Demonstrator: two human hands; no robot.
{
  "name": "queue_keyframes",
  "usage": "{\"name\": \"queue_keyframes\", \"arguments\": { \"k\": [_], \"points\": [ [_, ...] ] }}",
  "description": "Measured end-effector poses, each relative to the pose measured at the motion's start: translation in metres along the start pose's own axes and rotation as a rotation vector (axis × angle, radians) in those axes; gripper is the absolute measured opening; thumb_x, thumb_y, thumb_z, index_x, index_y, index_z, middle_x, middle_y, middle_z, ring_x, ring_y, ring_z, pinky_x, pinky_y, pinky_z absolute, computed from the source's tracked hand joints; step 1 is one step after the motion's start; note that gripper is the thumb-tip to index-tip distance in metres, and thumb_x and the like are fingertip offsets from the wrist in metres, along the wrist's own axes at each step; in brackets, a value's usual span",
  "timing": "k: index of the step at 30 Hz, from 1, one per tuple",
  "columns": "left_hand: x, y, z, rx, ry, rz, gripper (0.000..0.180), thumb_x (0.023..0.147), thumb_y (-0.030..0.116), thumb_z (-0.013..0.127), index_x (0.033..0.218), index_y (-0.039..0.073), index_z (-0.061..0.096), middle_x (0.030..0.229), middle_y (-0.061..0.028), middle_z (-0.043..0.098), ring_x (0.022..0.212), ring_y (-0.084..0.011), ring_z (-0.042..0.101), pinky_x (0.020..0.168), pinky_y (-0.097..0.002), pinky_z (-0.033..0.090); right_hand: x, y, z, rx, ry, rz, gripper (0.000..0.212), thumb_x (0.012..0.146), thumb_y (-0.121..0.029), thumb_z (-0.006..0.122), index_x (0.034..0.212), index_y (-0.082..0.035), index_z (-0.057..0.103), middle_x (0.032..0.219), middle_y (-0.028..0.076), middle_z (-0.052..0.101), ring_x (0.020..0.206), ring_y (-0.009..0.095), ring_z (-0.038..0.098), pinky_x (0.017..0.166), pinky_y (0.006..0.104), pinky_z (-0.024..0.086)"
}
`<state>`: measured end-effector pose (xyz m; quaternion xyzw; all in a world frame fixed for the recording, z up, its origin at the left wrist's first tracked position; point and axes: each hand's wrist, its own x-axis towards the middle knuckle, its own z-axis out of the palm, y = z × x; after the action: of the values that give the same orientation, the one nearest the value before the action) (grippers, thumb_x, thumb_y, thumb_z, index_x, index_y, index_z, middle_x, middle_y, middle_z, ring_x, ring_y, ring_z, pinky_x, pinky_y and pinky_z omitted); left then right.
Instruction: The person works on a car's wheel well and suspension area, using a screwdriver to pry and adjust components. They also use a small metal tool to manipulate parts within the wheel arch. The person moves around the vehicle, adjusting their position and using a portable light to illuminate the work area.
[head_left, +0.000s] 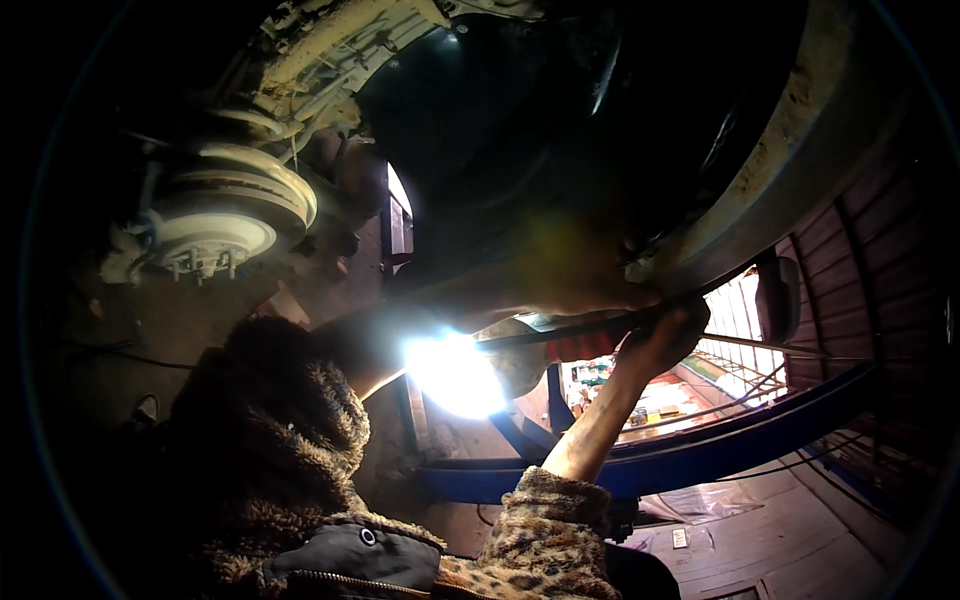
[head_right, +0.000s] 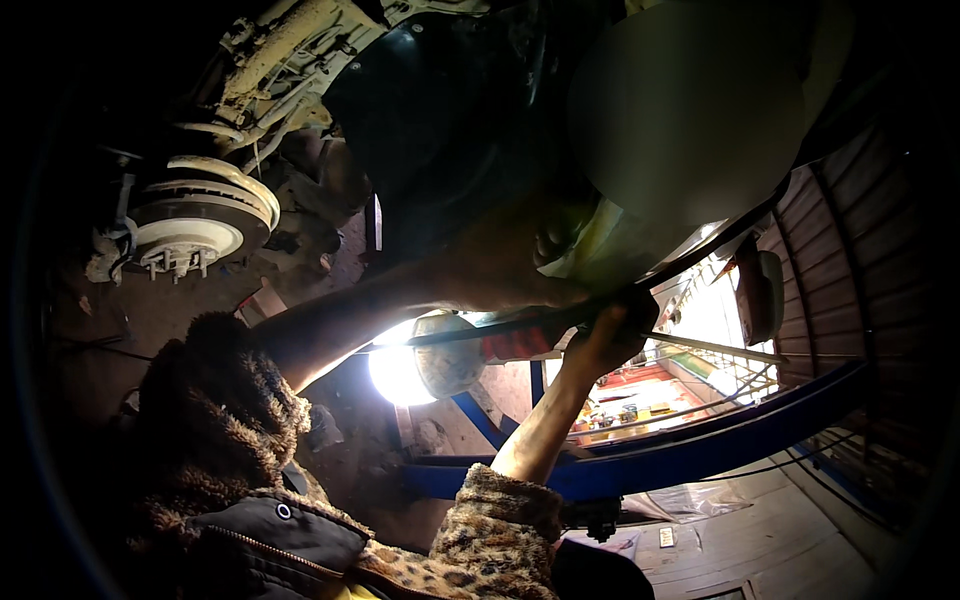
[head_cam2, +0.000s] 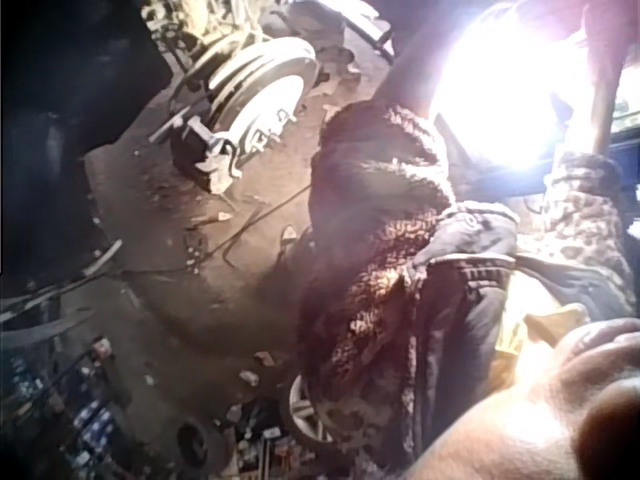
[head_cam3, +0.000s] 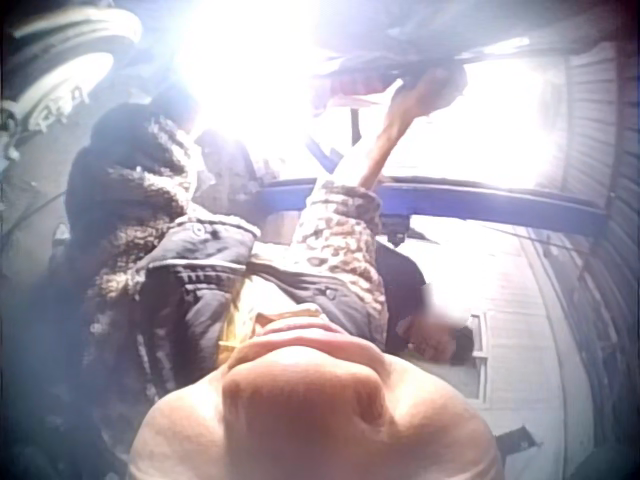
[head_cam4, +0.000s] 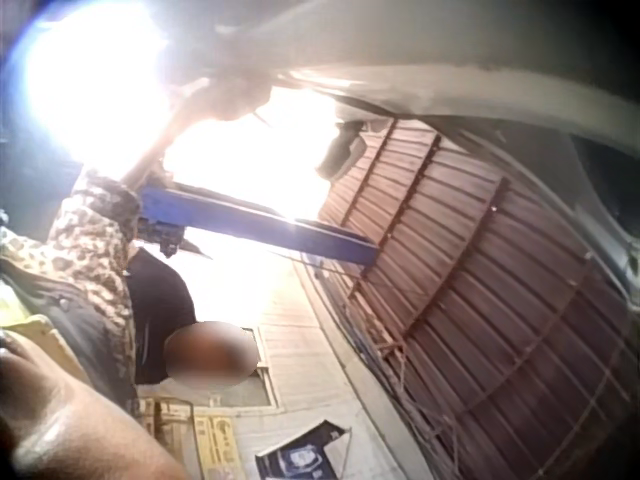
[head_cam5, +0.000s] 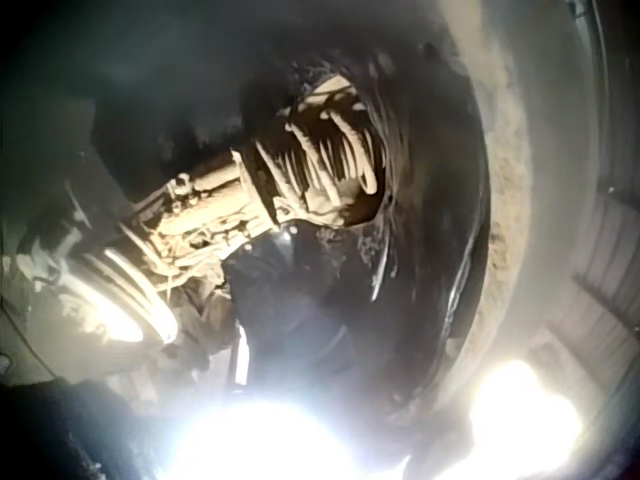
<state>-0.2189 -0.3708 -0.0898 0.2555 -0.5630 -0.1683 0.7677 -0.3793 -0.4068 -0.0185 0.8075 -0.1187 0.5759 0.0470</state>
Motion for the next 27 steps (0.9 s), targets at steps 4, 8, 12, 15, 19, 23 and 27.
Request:
{"name": "queue_keyframes", "arguments": {
  "k": [4,8,12,15,19,23,27],
  "points": [
    [-0.002,0.007,-0.010,0.146,-0.111,-0.093,0.082,0.067,0.048,0.078,0.127,0.002,0.046,0.108,-0.0177,0.055,0.094,-0.0280,0.058,0.077,-0.0379,0.049,-0.002,0.010,-0.002,0.071,0.042,0.021,0.052,0.085,-0.047,0.062,0.098,0.003,0.054,0.092,0.007,0.055,0.082,0.018,0.054,0.071,0.0302,0.044],
    [-0.008,0.026,-0.016,0.085,-0.051,-0.070,0.068,0.068,0.045,0.078,0.114,0.001,0.056,0.100,-0.0180,0.061,0.088,-0.0278,0.061,0.075,-0.0374,0.051,-0.003,0.025,-0.019,-0.098,-0.031,-0.049,0.057,0.090,-0.050,0.053,0.109,0.004,0.052,0.101,0.011,0.055,0.089,0.020,0.056,0.076,0.0325,0.046],
    [-0.012,0.019,-0.003,-0.084,0.089,0.010,0.061,0.069,0.035,0.080,0.113,0.000,0.057,0.104,-0.0192,0.061,0.093,-0.0284,0.060,0.079,-0.0371,0.050,-0.005,0.020,-0.010,-0.011,0.001,-0.013,0.059,0.090,-0.051,0.052,0.111,0.004,0.053,0.104,0.012,0.055,0.094,0.022,0.055,0.081,0.0337,0.045],
    [-0.008,0.014,-0.002,-0.126,-0.023,-0.014,0.097,0.067,0.046,0.080,0.137,-0.001,0.030,0.119,-0.0211,0.051,0.106,-0.0295,0.054,0.088,-0.0405,0.047,-0.004,0.018,-0.007,-0.017,-0.003,-0.038,0.058,0.091,-0.050,0.052,0.111,0.005,0.054,0.105,0.013,0.054,0.095,0.023,0.054,0.083,0.0348,0.043],
    [-0.010,0.017,0.000,-0.286,-0.029,0.035,0.098,0.068,0.044,0.081,0.138,-0.001,0.028,0.113,-0.0182,0.051,0.100,-0.0265,0.053,0.086,-0.0385,0.046,-0.005,0.018,-0.012,-0.062,0.000,-0.044,0.057,0.091,-0.049,0.051,0.110,0.005,0.054,0.104,0.013,0.054,0.095,0.024,0.053,0.082,0.0350,0.042],
    [-0.009,0.013,0.003,-0.224,-0.023,-0.002,0.092,0.066,0.043,0.082,0.131,-0.001,0.035,0.101,-0.0119,0.050,0.088,-0.0204,0.051,0.075,-0.0334,0.046,-0.005,0.021,-0.014,-0.061,0.009,-0.033,0.057,0.092,-0.049,0.050,0.110,0.005,0.055,0.104,0.012,0.055,0.094,0.023,0.054,0.080,0.0343,0.043],
    [-0.007,0.009,0.003,-0.203,-0.001,-0.019,0.081,0.064,0.043,0.083,0.119,-0.001,0.043,0.092,-0.0071,0.046,0.079,-0.0151,0.046,0.066,-0.0298,0.043,-0.008,0.016,-0.010,-0.044,0.040,-0.023,0.056,0.092,-0.049,0.050,0.109,0.004,0.055,0.102,0.012,0.057,0.090,0.021,0.056,0.077,0.0314,0.045]
  ]
}}
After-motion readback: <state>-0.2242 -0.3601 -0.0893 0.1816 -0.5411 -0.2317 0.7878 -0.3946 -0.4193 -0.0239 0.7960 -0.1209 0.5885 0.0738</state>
